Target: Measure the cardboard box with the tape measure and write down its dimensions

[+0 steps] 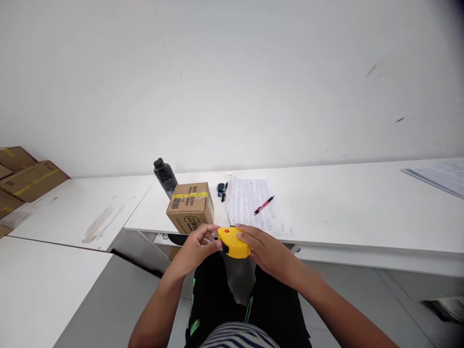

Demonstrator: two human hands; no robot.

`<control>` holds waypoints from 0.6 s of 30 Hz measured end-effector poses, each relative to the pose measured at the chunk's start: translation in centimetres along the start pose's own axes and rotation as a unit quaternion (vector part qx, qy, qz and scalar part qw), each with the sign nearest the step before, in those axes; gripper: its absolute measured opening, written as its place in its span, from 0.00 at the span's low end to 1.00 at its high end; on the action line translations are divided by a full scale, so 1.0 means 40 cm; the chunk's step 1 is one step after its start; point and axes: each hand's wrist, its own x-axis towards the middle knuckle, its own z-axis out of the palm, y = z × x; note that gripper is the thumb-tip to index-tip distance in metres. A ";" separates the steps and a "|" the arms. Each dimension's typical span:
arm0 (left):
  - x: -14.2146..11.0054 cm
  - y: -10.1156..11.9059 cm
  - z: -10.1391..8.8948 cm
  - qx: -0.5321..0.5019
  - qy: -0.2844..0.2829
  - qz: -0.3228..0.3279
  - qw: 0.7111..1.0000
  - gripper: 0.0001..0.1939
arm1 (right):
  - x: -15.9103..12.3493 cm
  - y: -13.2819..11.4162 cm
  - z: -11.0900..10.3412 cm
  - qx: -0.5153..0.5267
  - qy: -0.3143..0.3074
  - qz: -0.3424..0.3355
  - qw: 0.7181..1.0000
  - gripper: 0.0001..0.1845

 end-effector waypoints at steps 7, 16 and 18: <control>-0.020 0.063 -0.094 -0.024 0.020 0.015 0.999 0.19 | -0.035 0.041 -0.097 0.130 -0.037 0.120 0.984 0.25; 0.113 0.115 -0.456 -0.039 0.242 0.006 0.969 0.17 | -0.025 0.303 -0.186 0.188 0.054 0.385 0.902 0.31; 0.157 0.086 -0.468 -0.023 0.230 -0.024 0.973 0.17 | 0.025 0.324 -0.159 0.181 0.045 0.376 0.908 0.32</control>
